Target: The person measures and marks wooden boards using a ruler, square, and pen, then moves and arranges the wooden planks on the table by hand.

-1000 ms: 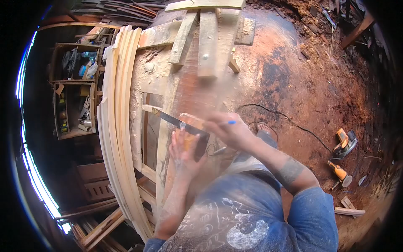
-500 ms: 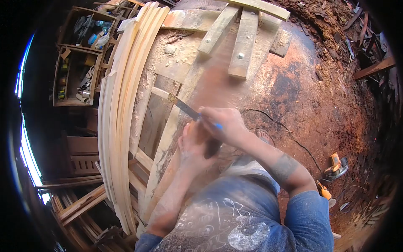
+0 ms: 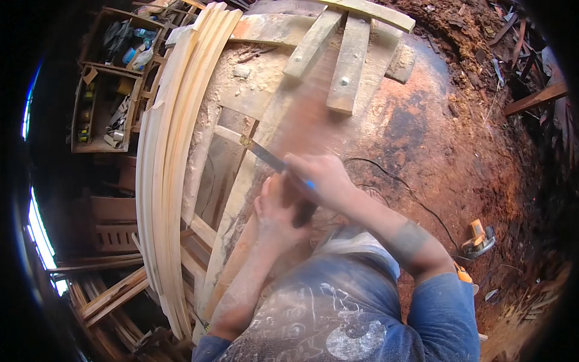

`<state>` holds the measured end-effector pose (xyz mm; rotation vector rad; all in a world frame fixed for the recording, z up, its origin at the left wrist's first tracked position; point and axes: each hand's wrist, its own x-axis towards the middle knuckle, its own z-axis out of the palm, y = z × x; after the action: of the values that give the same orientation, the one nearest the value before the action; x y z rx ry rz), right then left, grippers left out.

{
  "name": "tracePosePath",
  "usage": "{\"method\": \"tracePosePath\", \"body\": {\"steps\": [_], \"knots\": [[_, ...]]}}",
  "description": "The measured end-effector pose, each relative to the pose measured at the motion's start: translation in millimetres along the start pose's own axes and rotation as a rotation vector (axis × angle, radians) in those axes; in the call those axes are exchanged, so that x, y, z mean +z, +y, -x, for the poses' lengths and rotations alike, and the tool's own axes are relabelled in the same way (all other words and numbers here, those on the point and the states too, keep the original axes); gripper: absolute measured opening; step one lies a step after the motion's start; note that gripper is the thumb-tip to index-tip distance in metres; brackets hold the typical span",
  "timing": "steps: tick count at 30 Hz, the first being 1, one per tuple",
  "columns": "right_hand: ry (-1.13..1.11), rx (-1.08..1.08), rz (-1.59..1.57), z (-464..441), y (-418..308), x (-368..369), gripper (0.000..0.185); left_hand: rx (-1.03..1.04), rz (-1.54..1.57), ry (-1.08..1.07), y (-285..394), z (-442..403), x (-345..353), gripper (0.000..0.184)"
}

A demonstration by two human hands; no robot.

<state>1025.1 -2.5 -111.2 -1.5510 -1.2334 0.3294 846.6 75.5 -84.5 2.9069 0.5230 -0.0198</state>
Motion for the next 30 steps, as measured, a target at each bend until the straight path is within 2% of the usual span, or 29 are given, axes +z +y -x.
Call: {"method": "tracePosePath", "body": {"steps": [6,10,13,16,19,22,26,30], "knots": [[-0.169,0.075,0.068,41.2,-27.2,-50.9,0.009,0.02,-0.033,-0.037,0.6,0.2,-4.7,0.088],[-0.227,0.09,0.083,35.4,-26.2,-54.4,0.013,0.032,-0.027,-0.043,-0.1,1.1,-4.3,0.089],[-0.254,0.089,0.118,8.7,-20.7,-38.7,0.013,0.043,-0.017,0.035,-0.5,0.9,-0.4,0.082],[-0.333,0.042,0.187,-25.2,0.7,-7.7,0.011,-0.055,0.094,-0.097,1.5,0.6,-4.9,0.063],[-0.361,-0.03,0.207,-55.8,8.6,8.4,0.01,-0.058,0.01,-0.094,2.3,1.3,4.5,0.059],[-0.274,-0.085,0.132,-47.0,11.8,7.9,0.009,-0.104,0.052,-0.124,9.5,-3.7,-6.1,0.06],[-0.179,-0.087,-0.015,-0.6,0.4,-24.0,0.006,0.013,-0.011,0.02,1.8,-1.9,-3.4,0.077],[-0.35,0.064,0.08,19.8,-24.0,-59.0,0.01,0.012,0.008,0.017,1.4,-1.3,-5.5,0.078]]}}
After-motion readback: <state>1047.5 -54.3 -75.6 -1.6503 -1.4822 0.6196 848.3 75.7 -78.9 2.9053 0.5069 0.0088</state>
